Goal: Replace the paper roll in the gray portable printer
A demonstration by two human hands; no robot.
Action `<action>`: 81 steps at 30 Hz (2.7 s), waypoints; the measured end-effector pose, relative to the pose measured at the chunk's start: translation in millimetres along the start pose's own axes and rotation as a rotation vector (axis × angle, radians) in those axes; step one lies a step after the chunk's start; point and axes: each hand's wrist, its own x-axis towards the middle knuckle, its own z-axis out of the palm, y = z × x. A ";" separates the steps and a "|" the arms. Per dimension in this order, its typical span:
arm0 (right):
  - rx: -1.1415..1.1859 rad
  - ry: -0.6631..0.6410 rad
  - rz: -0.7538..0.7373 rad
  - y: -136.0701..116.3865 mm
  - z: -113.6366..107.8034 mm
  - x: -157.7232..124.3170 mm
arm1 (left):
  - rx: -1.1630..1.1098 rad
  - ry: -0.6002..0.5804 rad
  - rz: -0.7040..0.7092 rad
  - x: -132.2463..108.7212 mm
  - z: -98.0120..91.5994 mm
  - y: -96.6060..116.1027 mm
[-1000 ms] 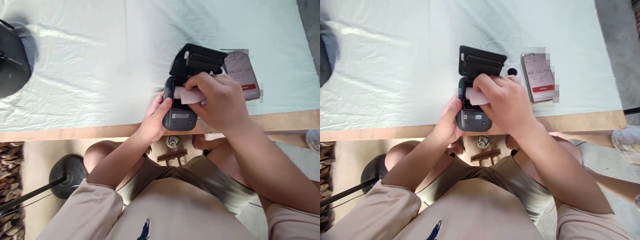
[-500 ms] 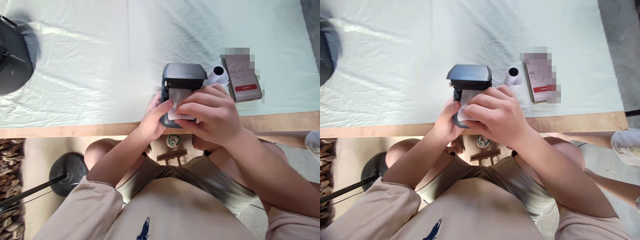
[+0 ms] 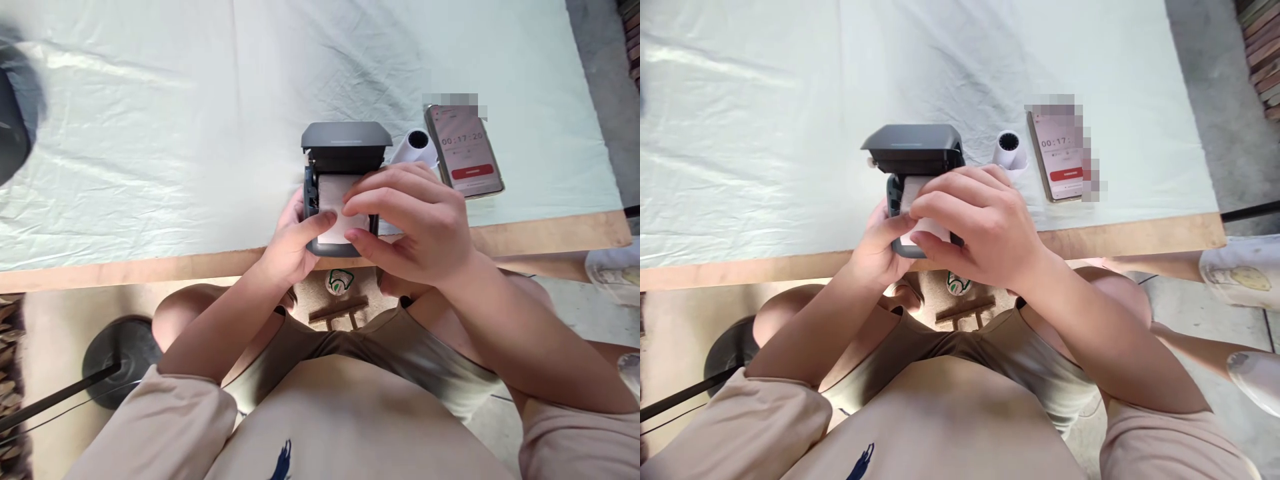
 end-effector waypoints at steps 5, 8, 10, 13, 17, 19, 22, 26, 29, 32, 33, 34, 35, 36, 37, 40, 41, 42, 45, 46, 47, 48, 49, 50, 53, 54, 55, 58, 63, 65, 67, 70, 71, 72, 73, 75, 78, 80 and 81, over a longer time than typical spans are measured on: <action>0.057 0.073 0.031 -1.9 0.8 0.3 | 0.013 0.016 0.000 -0.2 -0.2 2.8; 0.029 0.052 0.090 -6.6 -1.2 0.3 | 0.020 0.022 -0.010 -0.2 2.0 4.2; -0.031 0.007 0.137 -7.7 -2.4 -0.2 | 0.005 0.017 0.005 -0.3 3.6 4.3; -0.024 0.048 0.166 -3.8 -2.4 -1.7 | -0.034 0.024 0.010 -1.2 4.9 3.9; 0.050 0.144 0.311 -0.9 0.5 -4.8 | -0.045 0.024 0.006 -2.3 6.6 4.0; 0.110 0.039 0.431 -4.6 2.7 -6.8 | -0.073 0.002 0.049 -2.6 8.9 4.0; 0.303 -0.089 0.547 -12.8 6.6 -8.6 | -0.059 0.015 0.122 -3.7 13.1 3.5; 0.624 -0.144 0.753 -16.6 9.6 -5.4 | 0.039 0.098 0.084 -8.1 15.0 3.2; 0.802 -0.156 0.871 -14.1 7.9 -1.2 | 0.044 0.142 0.079 -11.2 13.5 3.4; 0.817 -0.182 0.931 -11.1 7.3 -1.5 | 0.026 0.124 0.057 -11.7 11.9 2.9; 0.797 -0.180 0.922 -9.9 8.2 -3.3 | 0.024 0.106 0.046 -11.3 11.8 2.4; 0.770 -0.172 0.896 -8.5 9.5 -5.8 | 0.023 0.087 0.045 -10.5 12.0 1.6; 0.739 -0.161 0.857 -6.8 11.0 -8.6 | 0.018 0.068 0.053 -9.6 12.5 0.7; 0.701 -0.153 0.811 -4.7 12.2 -11.5 | 0.007 0.056 0.068 -8.6 13.3 -0.2; 0.646 -0.158 0.763 -2.6 12.6 -13.9 | -0.011 0.056 0.083 -7.6 14.3 -1.1; 0.367 -0.182 0.641 2.9 6.8 -15.6 | -0.071 0.122 0.076 -4.8 15.8 -1.9; 0.265 -0.175 0.607 3.6 2.9 -14.0 | -0.084 0.142 0.053 -3.9 15.5 -1.4; 0.187 -0.165 0.567 3.4 -1.4 -11.6 | -0.093 0.151 0.026 -3.0 14.7 -0.5; 0.138 -0.180 0.471 -1.7 -12.8 -2.5 | -0.094 0.131 -0.038 -0.5 11.9 3.3; 0.141 -0.201 0.469 -4.1 -15.3 0.1 | -0.084 0.121 -0.049 0.0 11.5 4.6; 0.138 -0.221 0.481 -6.4 -17.0 2.0 | -0.074 0.119 -0.051 0.4 11.4 5.8; 0.127 -0.236 0.502 -8.1 -17.9 3.1 | -0.064 0.121 -0.050 0.6 11.7 6.8; 0.112 -0.247 0.524 -9.0 -18.2 3.5 | -0.059 0.127 -0.054 0.6 12.0 7.5; 0.101 -0.253 0.532 -9.0 -18.1 3.1 | -0.058 0.133 -0.061 0.7 12.3 8.0; 0.125 -0.216 0.453 -5.0 -17.1 -0.9 | -0.054 0.127 -0.088 1.0 11.9 7.6; 0.141 -0.197 0.423 -3.1 -17.3 -2.5 | -0.052 0.116 -0.090 1.2 11.5 7.1; 0.158 -0.177 0.400 -1.5 -18.0 -3.9 | -0.048 0.102 -0.087 1.5 11.1 6.4; 0.160 -0.129 0.417 1.8 -22.6 -6.8 | -0.036 0.043 -0.071 1.6 10.8 3.9; -0.025 0.050 0.500 9.4 -25.7 -4.5 | -0.018 0.015 -0.031 -0.6 7.9 -0.9; 0.039 0.145 0.507 12.5 -23.5 -0.4 | -0.004 -0.012 -0.042 -0.7 5.7 -1.6; 0.150 0.228 0.483 12.5 -21.5 4.7 | 0.012 -0.027 -0.055 -0.1 4.1 -1.6; 0.146 0.162 0.440 7.6 -21.1 9.0 | 0.015 -0.041 -0.073 0.8 2.9 -1.3; 0.108 0.100 0.432 6.2 -21.4 8.5 | 0.017 -0.051 -0.077 0.7 2.6 -1.3; 0.063 0.030 0.420 5.6 -21.5 6.9 | 0.023 -0.060 -0.079 0.3 2.5 -1.4; 0.014 -0.046 0.407 6.1 -21.5 4.3 | 0.032 -0.069 -0.080 -0.3 2.4 -1.4; -0.076 -0.161 0.375 10.1 -20.7 -2.5 | 0.053 -0.070 -0.073 -2.1 2.5 -1.4; -0.197 -0.291 0.352 18.7 -17.3 -11.9 | 0.072 -0.060 -0.053 -4.7 3.3 -1.1; -0.227 -0.309 0.374 22.0 -13.9 -14.9 | 0.088 -0.064 -0.048 -5.8 3.8 -0.8; -0.240 -0.298 0.384 22.4 -12.3 -15.4 | 0.095 -0.065 -0.049 -6.1 4.0 -0.6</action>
